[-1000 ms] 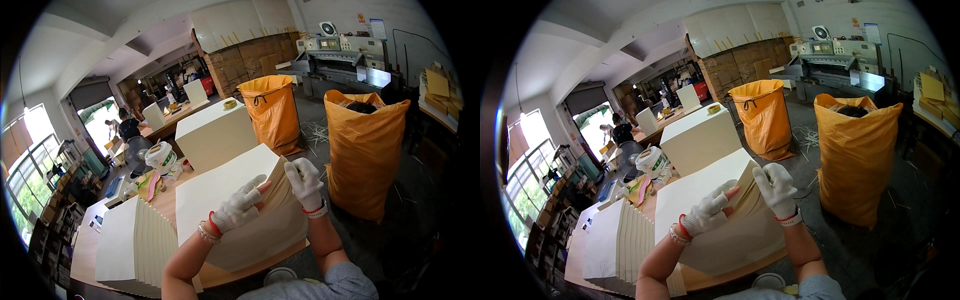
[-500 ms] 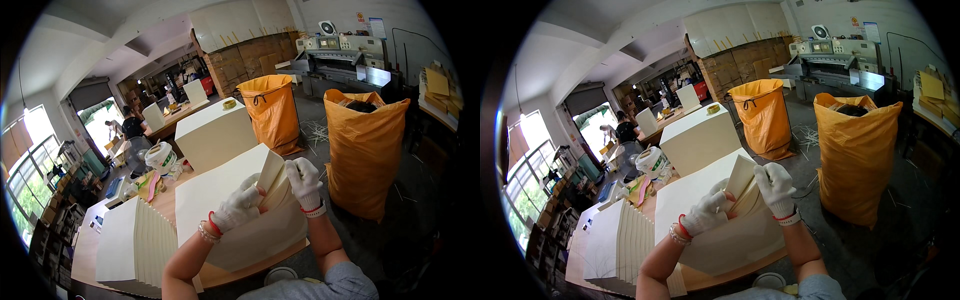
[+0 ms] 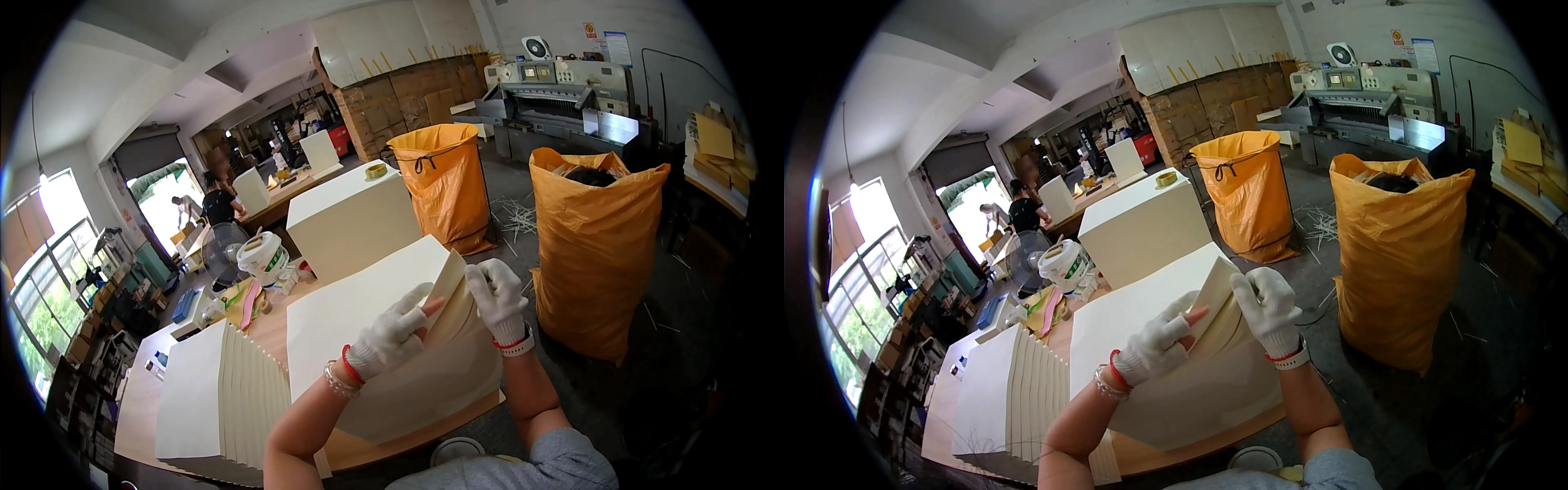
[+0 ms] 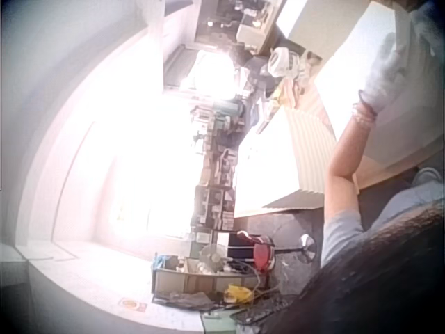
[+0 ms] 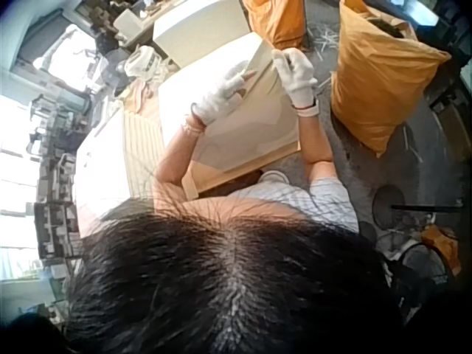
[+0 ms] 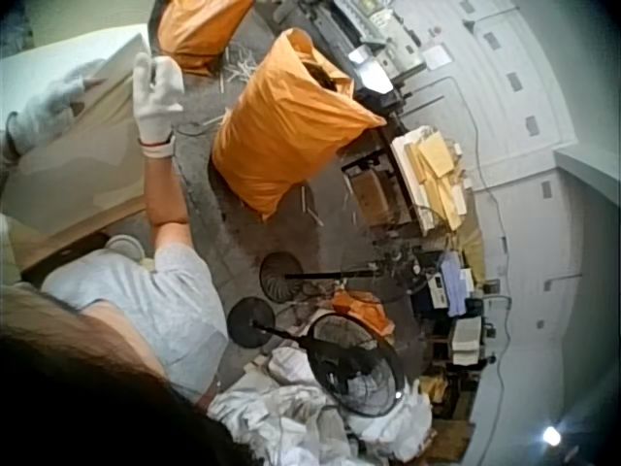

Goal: The person repeatedly picks up small stacks of white paper sheets from a table and places them onto a growing pile. They wear white gloves and handle the paper with both hands, aligning the edges before setting each batch down. The process is continuous and repetitive throughout the clip.

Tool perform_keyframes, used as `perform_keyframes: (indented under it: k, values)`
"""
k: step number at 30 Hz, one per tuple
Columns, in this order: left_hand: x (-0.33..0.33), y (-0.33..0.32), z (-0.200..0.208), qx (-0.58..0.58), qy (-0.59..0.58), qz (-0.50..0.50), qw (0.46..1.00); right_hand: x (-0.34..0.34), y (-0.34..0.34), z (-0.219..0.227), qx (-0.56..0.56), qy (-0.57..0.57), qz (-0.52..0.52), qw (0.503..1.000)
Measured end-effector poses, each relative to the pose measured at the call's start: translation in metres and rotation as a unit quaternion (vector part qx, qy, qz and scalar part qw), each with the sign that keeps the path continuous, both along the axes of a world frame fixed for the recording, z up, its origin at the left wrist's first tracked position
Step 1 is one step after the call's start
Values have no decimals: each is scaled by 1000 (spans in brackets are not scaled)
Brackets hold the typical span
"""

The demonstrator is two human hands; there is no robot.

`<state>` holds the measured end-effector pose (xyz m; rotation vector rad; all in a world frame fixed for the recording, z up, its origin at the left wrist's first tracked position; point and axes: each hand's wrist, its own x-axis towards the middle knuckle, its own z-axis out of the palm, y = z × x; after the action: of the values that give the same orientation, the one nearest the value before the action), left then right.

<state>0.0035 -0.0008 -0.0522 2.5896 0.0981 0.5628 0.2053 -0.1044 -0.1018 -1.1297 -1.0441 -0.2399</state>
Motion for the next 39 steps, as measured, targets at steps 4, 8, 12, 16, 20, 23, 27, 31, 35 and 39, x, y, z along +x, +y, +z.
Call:
perform_keyframes:
  k: [4,8,12,16,20,23,27,31,35,39]
  values:
    - [-2,1,4,-10,17,-18,1000,1,4,1,30,-41,-43,998]
    - [1,-7,3,0,-55,-18,998,0,5,-1,32,-23,-31,999]
    - [3,1,-7,-3,-81,-18,997,3,3,-5,20,-7,-3,1000]
    - [3,2,-5,86,-54,-12,995,3,2,-4,-2,5,-3,1000]
    - [2,10,-7,15,-5,-39,999,3,4,-4,26,-30,-28,999]
    - [2,2,-6,-6,-39,-17,999,3,5,-5,33,-27,-28,999]
    - [2,5,-11,-22,-39,1,999,2,3,-4,41,-36,-28,998]
    - [2,5,-13,1,-43,16,999,3,5,-5,53,-44,-24,997]
    - [2,3,-13,-10,-56,12,998,4,5,-7,27,2,0,1000]
    - [5,7,-8,20,-28,-34,999,3,5,-5,27,-1,-5,1000]
